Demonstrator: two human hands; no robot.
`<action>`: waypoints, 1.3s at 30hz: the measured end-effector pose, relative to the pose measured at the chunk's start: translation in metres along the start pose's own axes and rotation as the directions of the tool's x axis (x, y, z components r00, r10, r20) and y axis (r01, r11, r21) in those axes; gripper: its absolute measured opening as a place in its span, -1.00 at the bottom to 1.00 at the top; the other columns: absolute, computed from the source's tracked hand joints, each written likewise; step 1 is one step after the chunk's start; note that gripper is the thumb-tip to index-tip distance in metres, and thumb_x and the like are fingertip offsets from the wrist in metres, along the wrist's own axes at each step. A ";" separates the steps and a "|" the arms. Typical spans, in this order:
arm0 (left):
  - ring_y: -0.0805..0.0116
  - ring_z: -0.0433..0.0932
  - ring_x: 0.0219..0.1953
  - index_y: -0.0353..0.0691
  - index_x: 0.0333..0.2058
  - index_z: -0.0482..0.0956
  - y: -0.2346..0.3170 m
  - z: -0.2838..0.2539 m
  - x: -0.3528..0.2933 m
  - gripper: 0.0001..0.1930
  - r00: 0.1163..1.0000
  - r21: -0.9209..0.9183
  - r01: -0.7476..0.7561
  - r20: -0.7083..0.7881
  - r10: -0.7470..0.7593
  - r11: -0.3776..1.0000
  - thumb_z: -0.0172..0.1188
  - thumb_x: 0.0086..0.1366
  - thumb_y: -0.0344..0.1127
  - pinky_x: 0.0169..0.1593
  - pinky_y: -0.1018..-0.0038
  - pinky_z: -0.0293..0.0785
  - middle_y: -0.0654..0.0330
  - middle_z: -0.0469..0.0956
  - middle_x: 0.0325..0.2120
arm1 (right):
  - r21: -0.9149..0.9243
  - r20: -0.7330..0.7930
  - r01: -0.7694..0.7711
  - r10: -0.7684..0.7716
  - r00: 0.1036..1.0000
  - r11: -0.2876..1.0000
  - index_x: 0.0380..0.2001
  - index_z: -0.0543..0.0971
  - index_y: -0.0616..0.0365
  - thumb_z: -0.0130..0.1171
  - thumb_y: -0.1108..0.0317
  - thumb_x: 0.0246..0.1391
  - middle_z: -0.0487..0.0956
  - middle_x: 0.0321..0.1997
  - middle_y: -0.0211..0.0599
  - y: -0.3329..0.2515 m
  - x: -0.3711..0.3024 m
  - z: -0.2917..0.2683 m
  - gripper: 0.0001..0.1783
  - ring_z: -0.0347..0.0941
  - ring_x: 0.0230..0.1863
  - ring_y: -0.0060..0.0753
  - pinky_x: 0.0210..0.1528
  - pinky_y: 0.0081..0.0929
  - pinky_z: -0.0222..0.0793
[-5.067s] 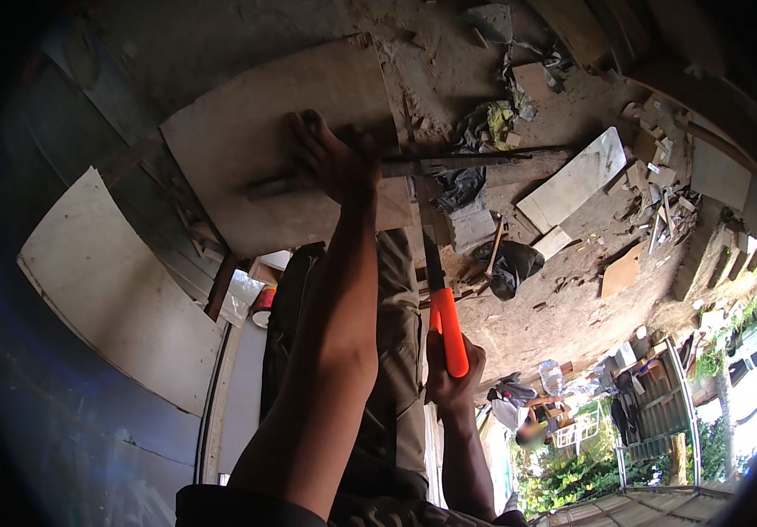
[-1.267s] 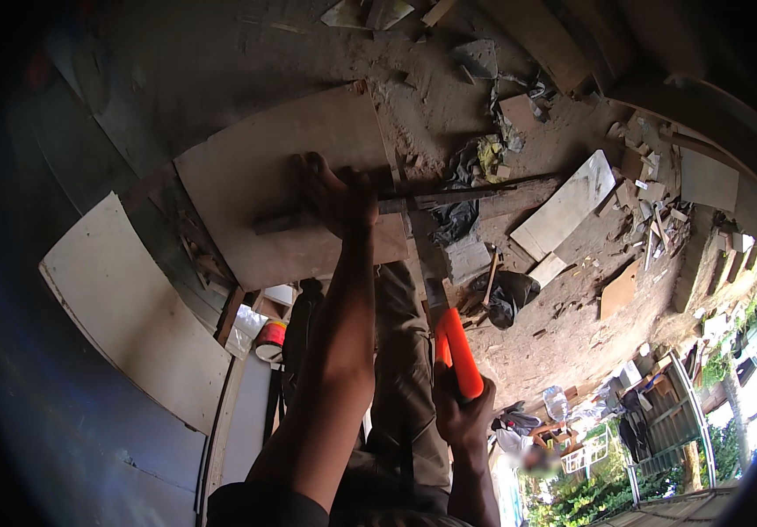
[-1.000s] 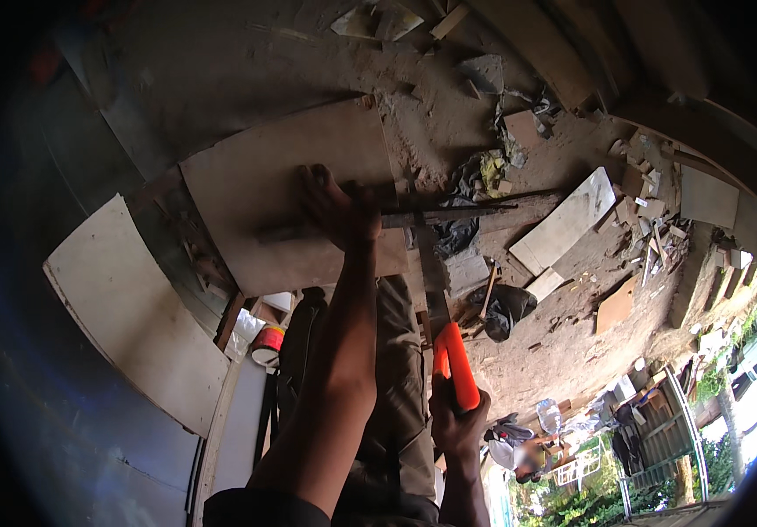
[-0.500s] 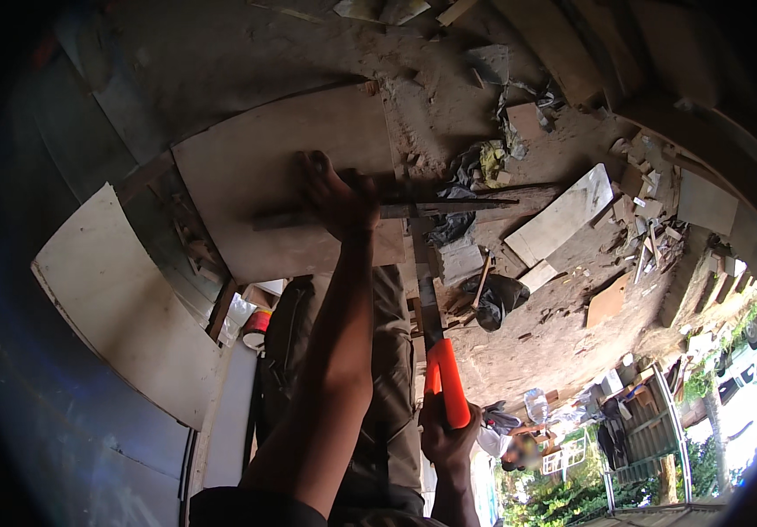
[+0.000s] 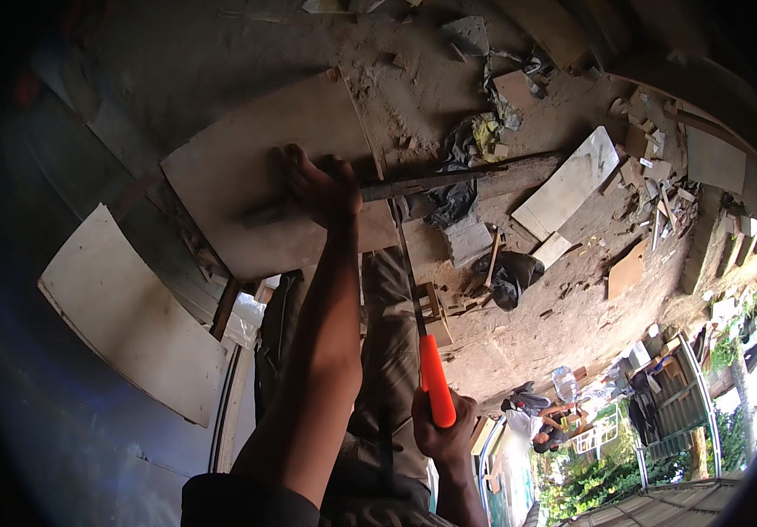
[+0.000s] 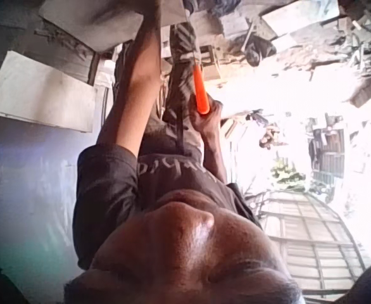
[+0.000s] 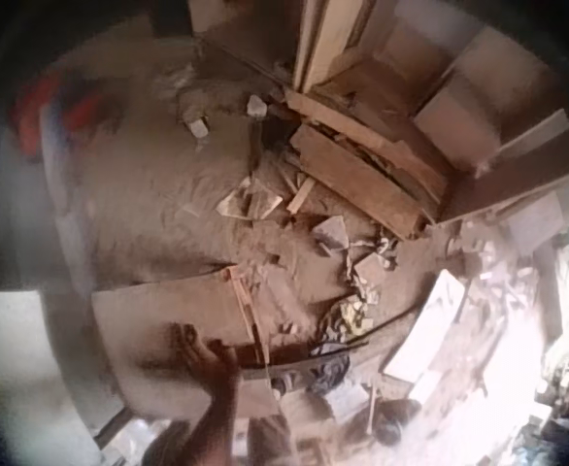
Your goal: The person uses a hammer to remove a wooden slat from a chair frame. They then use a hand saw to cut the slat to size. Finally, they reattach the slat to the chair frame using the hammer.
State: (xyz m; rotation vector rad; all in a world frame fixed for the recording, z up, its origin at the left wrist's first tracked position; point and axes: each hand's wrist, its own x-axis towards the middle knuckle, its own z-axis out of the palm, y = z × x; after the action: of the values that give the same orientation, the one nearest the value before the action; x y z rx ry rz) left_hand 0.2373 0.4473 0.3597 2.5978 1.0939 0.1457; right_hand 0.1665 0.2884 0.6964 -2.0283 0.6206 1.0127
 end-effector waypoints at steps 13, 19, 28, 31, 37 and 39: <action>-0.11 0.07 0.34 -0.28 0.21 0.20 0.006 -0.008 0.003 -0.35 1.000 0.009 0.006 -0.002 -0.006 1.000 0.05 0.22 -0.05 0.33 0.00 0.00 -0.15 0.09 0.29 | 0.037 0.003 0.094 -0.094 0.996 0.995 -0.60 0.46 0.18 0.14 0.41 -0.12 0.39 -0.71 -0.18 0.024 0.013 0.008 -0.90 0.37 -0.71 -0.17 -0.59 -0.36 0.27; -0.11 0.07 0.34 -0.26 0.23 0.19 0.003 -0.002 0.009 -0.33 0.999 0.036 -0.028 -0.039 0.029 0.999 0.08 0.21 -0.05 0.34 0.02 0.01 -0.14 0.08 0.30 | 0.203 -0.012 0.038 -0.036 0.999 0.978 -0.58 0.45 0.25 0.15 0.41 -0.10 0.40 -0.71 -0.22 0.032 0.047 0.040 -0.86 0.38 -0.69 -0.42 -0.57 -0.43 0.30; -0.08 0.08 0.35 -0.23 0.25 0.19 -0.003 0.003 -0.001 -0.32 0.999 0.006 -0.035 -0.021 0.036 0.999 -0.08 0.27 0.08 0.31 -0.06 -0.02 -0.09 0.07 0.33 | 0.267 -0.123 0.104 -0.074 0.990 0.958 -0.66 0.37 0.18 0.07 0.42 0.06 0.28 -0.72 -0.63 0.019 0.130 0.069 -0.75 0.16 -0.65 -0.81 -0.62 -0.67 0.02; -0.08 0.07 0.35 -0.22 0.25 0.20 0.002 0.006 0.007 -0.32 0.999 -0.008 -0.027 -0.036 0.027 1.000 -0.09 0.27 0.09 0.31 -0.06 -0.02 -0.09 0.06 0.33 | 0.289 -0.062 0.080 -0.065 0.996 0.954 -0.60 0.48 0.24 0.15 0.28 -0.10 0.40 -0.75 -0.30 0.039 0.090 0.054 -0.78 0.38 -0.69 -0.48 -0.59 -0.45 0.27; -0.09 0.10 0.34 -0.22 0.25 0.19 0.000 -0.009 -0.001 -0.34 1.000 0.063 0.020 0.002 -0.020 0.998 -0.03 0.26 0.01 0.31 -0.05 -0.02 -0.09 0.07 0.33 | 0.194 -0.081 0.145 -0.131 0.988 0.970 -0.74 0.41 0.27 0.05 0.38 0.00 0.32 -0.79 -0.49 0.060 0.024 0.032 -0.71 0.24 -0.70 -0.72 -0.62 -0.63 0.12; -0.09 0.09 0.34 -0.21 0.26 0.18 0.001 -0.004 0.003 -0.35 0.998 -0.010 -0.049 -0.044 0.048 0.999 -0.02 0.25 -0.03 0.32 -0.04 -0.03 -0.09 0.06 0.33 | 0.326 -0.084 0.096 -0.072 0.994 0.940 -0.56 0.44 0.24 0.03 0.48 0.08 0.36 -0.72 -0.56 0.020 0.086 0.048 -0.85 0.23 -0.68 -0.78 -0.62 -0.68 0.13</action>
State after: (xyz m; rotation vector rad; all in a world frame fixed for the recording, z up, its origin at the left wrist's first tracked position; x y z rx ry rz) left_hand 0.2395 0.4499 0.3636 2.6243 1.0421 0.2206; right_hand 0.1795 0.3079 0.5992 -1.7829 0.6855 0.7336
